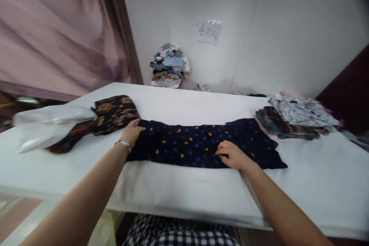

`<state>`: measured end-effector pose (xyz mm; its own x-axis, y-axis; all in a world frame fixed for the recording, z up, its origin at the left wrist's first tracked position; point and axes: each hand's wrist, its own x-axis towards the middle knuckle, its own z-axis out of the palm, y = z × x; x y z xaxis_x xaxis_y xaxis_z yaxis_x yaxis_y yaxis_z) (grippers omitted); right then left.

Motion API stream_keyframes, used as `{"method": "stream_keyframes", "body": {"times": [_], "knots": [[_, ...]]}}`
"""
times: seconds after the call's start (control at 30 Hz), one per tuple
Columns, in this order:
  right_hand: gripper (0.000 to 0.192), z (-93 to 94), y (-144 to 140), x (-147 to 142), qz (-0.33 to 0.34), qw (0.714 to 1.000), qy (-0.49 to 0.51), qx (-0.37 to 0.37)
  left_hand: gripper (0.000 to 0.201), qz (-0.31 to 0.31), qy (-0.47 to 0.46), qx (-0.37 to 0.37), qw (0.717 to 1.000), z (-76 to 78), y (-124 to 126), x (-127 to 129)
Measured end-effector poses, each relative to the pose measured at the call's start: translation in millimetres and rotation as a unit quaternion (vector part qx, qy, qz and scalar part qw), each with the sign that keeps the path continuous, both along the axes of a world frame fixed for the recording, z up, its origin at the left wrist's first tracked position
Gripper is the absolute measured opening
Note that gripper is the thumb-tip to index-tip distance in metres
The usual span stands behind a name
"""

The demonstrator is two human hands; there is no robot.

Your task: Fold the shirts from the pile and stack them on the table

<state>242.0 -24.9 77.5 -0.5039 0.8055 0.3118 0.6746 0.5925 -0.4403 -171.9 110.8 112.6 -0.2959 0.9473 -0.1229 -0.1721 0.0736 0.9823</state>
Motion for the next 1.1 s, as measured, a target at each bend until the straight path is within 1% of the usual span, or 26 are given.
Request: {"method": "stream_keyframes", "body": {"times": [0.07,0.1,0.13,0.17,0.23,0.3,0.33,0.37,0.4,0.43,0.5,0.6,0.67,0.73,0.77,0.83,0.9,0.93,1.03,1.1], "knots": [[0.02,3.1,-1,2,-0.021,0.996,0.064,-0.057,0.031,0.027,0.097,0.037,0.994,6.7,1,8],[0.019,3.3,0,5,-0.05,0.99,0.109,-0.071,0.032,0.029,0.163,0.068,0.984,8.7,2,11],[0.02,2.8,2,10,-0.092,0.981,0.156,-0.07,0.03,0.019,0.235,0.105,0.966,9.3,3,15],[0.022,2.1,6,18,-0.146,0.968,0.197,-0.055,0.027,0.002,0.308,0.146,0.94,8.1,4,19],[0.024,2.4,17,39,-0.272,0.933,0.234,-0.01,0.02,-0.051,0.439,0.215,0.871,1.3,4,31],[0.026,7.5,33,65,-0.382,0.906,0.185,-0.003,0.02,-0.137,0.515,0.251,0.808,-8.9,0,48],[0.028,12.0,43,78,-0.417,0.898,0.143,-0.016,0.024,-0.181,0.544,0.26,0.777,-14.0,-3,58],[0.031,17.4,53,90,-0.438,0.893,0.1,-0.033,0.029,-0.224,0.566,0.264,0.748,-18.7,-6,69],[0.034,23.0,63,100,-0.445,0.892,0.062,-0.051,0.034,-0.26,0.582,0.266,0.723,-22.6,-10,81],[0.037,28.3,73,108,-0.443,0.893,0.035,-0.065,0.038,-0.288,0.592,0.267,0.704,-25.9,-13,92],[0.048,35.7,93,116,-0.423,0.902,0.003,-0.09,0.041,-0.328,0.599,0.27,0.679,-30.7,-19,113],[0.063,36.1,121,114,-0.38,0.913,-0.044,-0.141,0.04,-0.37,0.607,0.264,0.652,-36.2,-21,136],[0.066,31.2,138,109,-0.356,0.915,-0.068,-0.174,0.041,-0.382,0.615,0.25,0.643,-39.8,-18,143],[0.063,25.7,153,106,-0.343,0.914,-0.087,-0.199,0.044,-0.385,0.62,0.24,0.64,-42.9,-12,144],[0.059,23.7,158,105,-0.34,0.912,-0.094,-0.207,0.045,-0.386,0.621,0.239,0.639,-44.1,-10,144],[0.044,22.3,164,109,-0.339,0.911,-0.101,-0.213,0.044,-0.387,0.621,0.248,0.635,-45.8,-4,142],[0.029,24.4,161,119,-0.343,0.914,-0.094,-0.195,0.04,-0.391,0.617,0.267,0.629,-46.5,0,140],[0.025,26.2,156,126,-0.348,0.917,-0.083,-0.178,0.037,-0.394,0.613,0.277,0.627,-46.6,1,139],[0.028,29.1,130,152,-0.376,0.919,-0.033,-0.113,0.035,-0.4,0.599,0.292,0.63,-45.8,3,135],[0.031,24.6,108,168,-0.401,0.912,0.0,-0.084,0.038,-0.402,0.589,0.284,0.641,-44.1,4,132]]}}
